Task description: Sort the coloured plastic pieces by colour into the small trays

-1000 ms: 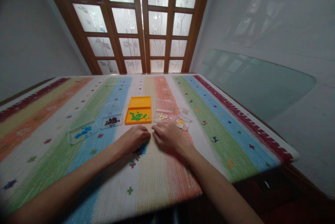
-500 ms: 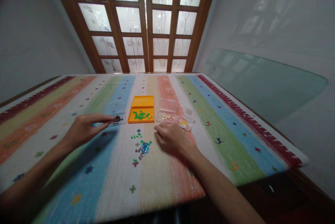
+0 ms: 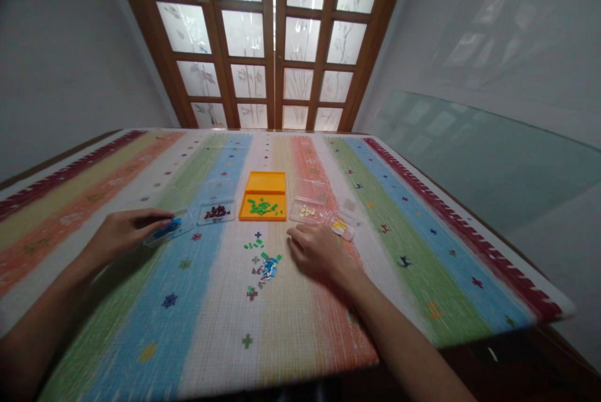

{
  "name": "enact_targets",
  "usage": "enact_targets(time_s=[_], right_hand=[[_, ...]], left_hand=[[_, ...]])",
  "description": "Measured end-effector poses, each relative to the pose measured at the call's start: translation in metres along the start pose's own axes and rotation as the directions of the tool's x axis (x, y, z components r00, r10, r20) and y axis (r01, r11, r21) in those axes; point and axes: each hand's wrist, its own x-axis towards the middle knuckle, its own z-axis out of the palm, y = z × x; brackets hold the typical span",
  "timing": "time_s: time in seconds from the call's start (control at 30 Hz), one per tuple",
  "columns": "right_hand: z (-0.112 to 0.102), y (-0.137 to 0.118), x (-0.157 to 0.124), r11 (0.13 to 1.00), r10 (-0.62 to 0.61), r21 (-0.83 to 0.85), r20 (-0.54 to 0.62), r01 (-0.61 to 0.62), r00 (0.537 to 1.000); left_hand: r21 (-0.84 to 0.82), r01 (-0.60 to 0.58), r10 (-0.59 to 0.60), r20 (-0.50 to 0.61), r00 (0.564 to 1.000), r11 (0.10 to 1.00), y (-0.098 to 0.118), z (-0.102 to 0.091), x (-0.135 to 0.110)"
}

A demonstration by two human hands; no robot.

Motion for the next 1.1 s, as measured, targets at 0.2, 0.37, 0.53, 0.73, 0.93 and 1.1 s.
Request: enact_targets(time_s=[0.2, 0.37, 0.53, 0.73, 0.93, 1.1], right_hand=[[0.001, 0.000, -0.001, 1.000, 0.011, 0.000, 0.018, -0.011, 1.000], [0.002, 0.003, -0.001, 1.000, -0.006, 0.003, -0.003, 0.006, 1.000], [0.001, 0.003, -0.001, 1.000, -0.009, 0.016, 0.004, 0.009, 1.000], [0.002, 0.003, -0.001, 1.000, 0.001, 0.016, 0.006, -0.001, 1.000], [0.003, 0.005, -0.001, 1.000, 0.023, 0.015, 0.009, -0.024, 1.000], [0.001, 0.002, 0.000, 0.999, 0.046, 0.024, 0.036, -0.047, 0.998]], left_hand=[[-0.019, 0.058, -0.058, -0.036, 0.998, 0.998, -0.012, 0.001, -0.004], [-0.036, 0.068, -0.070, -0.034, 0.997, 0.997, -0.016, 0.002, -0.006], [-0.041, 0.079, -0.081, -0.039, 0.996, 0.996, -0.016, 0.003, -0.007], [-0.123, 0.095, -0.103, -0.056, 0.993, 0.988, -0.007, 0.002, -0.006], [-0.167, 0.047, -0.082, -0.213, 0.973, 0.985, 0.021, -0.005, -0.003], [-0.004, -0.153, 0.147, -0.256, 0.955, 0.988, 0.053, -0.004, -0.006]])
